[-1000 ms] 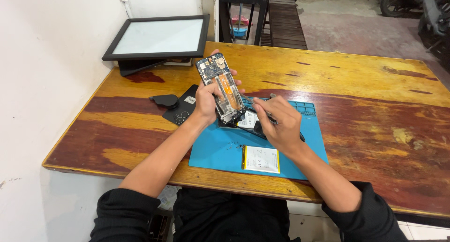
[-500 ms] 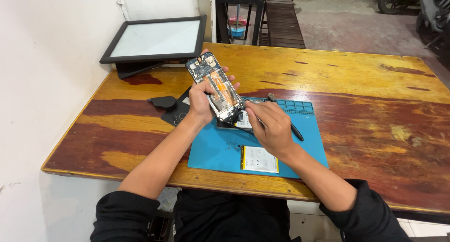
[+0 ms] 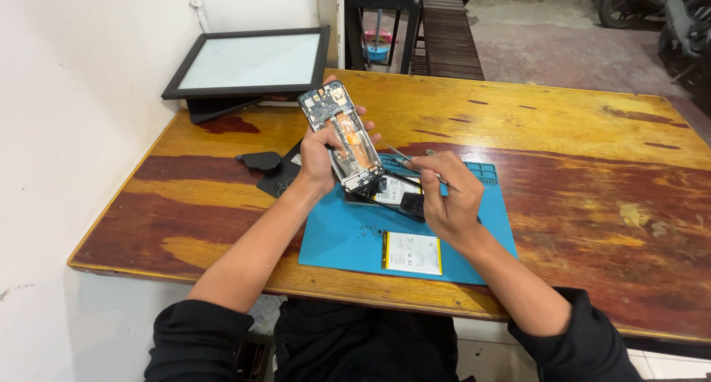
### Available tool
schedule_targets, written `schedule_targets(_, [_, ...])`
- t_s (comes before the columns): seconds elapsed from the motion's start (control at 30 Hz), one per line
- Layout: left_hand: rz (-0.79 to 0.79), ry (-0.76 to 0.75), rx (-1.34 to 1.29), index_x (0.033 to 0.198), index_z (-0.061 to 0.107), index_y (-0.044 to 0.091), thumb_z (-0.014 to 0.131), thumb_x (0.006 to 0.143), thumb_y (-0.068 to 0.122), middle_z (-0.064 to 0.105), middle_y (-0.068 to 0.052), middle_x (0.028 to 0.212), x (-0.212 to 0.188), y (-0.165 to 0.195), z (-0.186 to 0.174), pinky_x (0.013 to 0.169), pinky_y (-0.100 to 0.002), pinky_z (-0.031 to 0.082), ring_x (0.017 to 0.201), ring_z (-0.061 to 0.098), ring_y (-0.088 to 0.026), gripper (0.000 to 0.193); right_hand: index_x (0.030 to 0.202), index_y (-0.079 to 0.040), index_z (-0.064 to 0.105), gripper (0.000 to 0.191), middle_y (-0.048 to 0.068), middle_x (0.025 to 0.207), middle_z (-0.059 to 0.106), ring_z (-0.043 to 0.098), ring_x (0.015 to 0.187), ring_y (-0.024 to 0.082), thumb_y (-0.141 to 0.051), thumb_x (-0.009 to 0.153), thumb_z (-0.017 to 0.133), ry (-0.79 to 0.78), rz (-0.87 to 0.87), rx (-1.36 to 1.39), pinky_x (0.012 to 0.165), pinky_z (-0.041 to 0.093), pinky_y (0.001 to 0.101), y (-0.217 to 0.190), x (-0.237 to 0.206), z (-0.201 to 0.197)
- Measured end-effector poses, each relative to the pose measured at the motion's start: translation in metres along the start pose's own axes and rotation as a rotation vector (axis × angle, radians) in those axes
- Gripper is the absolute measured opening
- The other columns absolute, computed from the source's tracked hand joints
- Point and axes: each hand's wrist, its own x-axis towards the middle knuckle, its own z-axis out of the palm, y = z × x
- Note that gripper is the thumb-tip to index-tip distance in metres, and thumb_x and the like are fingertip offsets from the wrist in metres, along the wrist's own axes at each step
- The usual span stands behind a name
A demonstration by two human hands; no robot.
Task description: The person repairs a disassembled smartphone at a wooden workbench, holding the phone body with its back cover removed and using a screwdriver and tweezers to work on the internal components. The removed battery lies on a blue mat beside the phone as the person manipulates parts inside the device.
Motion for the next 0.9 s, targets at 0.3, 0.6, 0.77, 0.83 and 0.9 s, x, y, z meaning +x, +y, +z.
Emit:
schedule_targets(0.3, [-0.011,-0.079,0.111,0.163,0.019,0.026,0.043,0.062,-0.01,0.055,-0.018,0.121,-0.007,-0.004,0.015,0.099,-0.056,0.061,0.11,0.066,-0.034,0.11,0.106,-0.003,0.064,0.006,0.01,0.092,0.067,0.063,0.078,0.027,-0.005,0.102,0.066,-0.154,0.058,-0.168,0.071,0.05,0.0392,0.004,0.003,0.007])
schedule_targets(0.6, [-0.008,-0.16,0.205,0.145,0.042,0.007,0.06,0.086,-0.016,0.056,-0.01,0.128,-0.015,-0.025,0.016,0.106,-0.05,0.057,0.122,0.065,-0.029,0.066,0.103,0.0,0.064,0.023,0.014,0.086,0.065,0.063,0.07,0.025,-0.014,0.09,0.078,-0.23,0.196,-0.086,0.061,0.05,0.0366,0.013,0.0,0.018])
schedule_targets(0.77, [-0.062,-0.107,0.185,0.134,0.052,0.001,0.058,0.084,-0.017,0.06,-0.012,0.129,-0.012,-0.031,0.012,0.104,-0.048,0.06,0.121,0.067,-0.031,0.053,0.102,0.0,0.066,0.02,0.015,0.09,0.068,0.066,0.072,0.027,-0.013,0.091,0.077,-0.248,0.25,-0.11,0.061,0.052,0.0373,0.02,-0.002,0.018])
schedule_targets(0.83, [-0.092,-0.102,0.173,0.134,0.053,0.001,0.058,0.085,-0.017,0.063,-0.015,0.127,-0.012,-0.033,0.01,0.104,-0.047,0.06,0.12,0.067,-0.032,0.052,0.102,-0.001,0.067,0.017,0.014,0.09,0.068,0.068,0.075,0.027,-0.011,0.092,0.076,-0.239,0.224,-0.113,0.063,0.054,0.037,0.021,-0.003,0.017])
schedule_targets(0.9, [-0.112,-0.093,0.17,0.134,0.054,0.001,0.058,0.085,-0.017,0.065,-0.018,0.126,-0.012,-0.034,0.008,0.102,-0.046,0.06,0.119,0.068,-0.033,0.052,0.101,-0.002,0.069,0.015,0.013,0.089,0.068,0.068,0.077,0.028,-0.01,0.091,0.077,-0.233,0.178,-0.154,0.065,0.054,0.0379,0.022,-0.003,0.017])
